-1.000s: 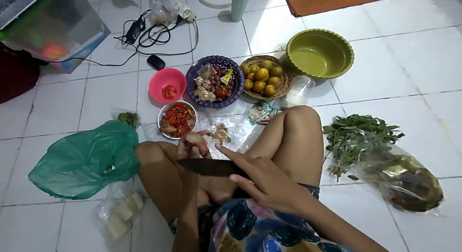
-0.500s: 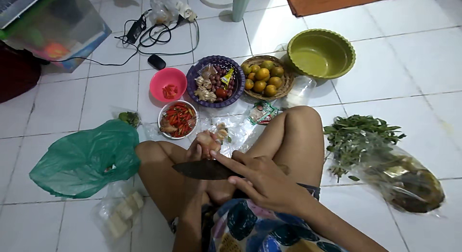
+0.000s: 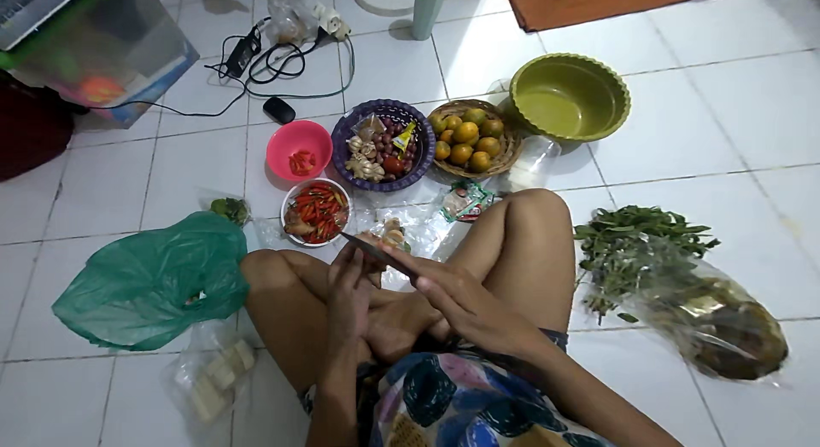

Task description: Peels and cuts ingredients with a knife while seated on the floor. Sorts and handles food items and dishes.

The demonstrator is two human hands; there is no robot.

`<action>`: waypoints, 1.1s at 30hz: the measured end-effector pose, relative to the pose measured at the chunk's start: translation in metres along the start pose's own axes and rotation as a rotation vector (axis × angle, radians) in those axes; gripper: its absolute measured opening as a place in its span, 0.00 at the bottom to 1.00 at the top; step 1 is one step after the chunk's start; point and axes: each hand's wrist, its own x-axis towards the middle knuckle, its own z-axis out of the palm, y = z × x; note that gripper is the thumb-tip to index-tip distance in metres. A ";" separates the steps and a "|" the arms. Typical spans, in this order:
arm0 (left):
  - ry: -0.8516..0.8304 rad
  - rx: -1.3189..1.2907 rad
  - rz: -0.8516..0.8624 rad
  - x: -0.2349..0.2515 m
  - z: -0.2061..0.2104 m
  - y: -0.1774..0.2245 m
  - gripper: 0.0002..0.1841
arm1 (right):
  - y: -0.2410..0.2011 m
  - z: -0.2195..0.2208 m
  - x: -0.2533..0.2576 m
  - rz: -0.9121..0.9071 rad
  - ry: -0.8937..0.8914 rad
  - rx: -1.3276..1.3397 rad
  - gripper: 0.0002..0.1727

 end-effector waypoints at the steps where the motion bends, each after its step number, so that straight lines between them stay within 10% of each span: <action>1: -0.012 -0.022 0.000 0.001 -0.004 -0.002 0.22 | -0.002 -0.001 -0.001 -0.010 -0.017 -0.012 0.33; 9: -0.069 -0.147 -0.009 0.004 -0.013 -0.012 0.17 | -0.006 0.009 -0.002 -0.110 0.048 -0.187 0.31; 20: -0.055 -0.063 0.028 0.006 -0.001 0.001 0.20 | 0.001 0.011 0.003 0.053 0.044 0.308 0.31; 33: -0.098 -0.170 0.087 0.008 -0.023 -0.013 0.10 | -0.006 0.003 0.000 -0.066 0.008 -0.101 0.31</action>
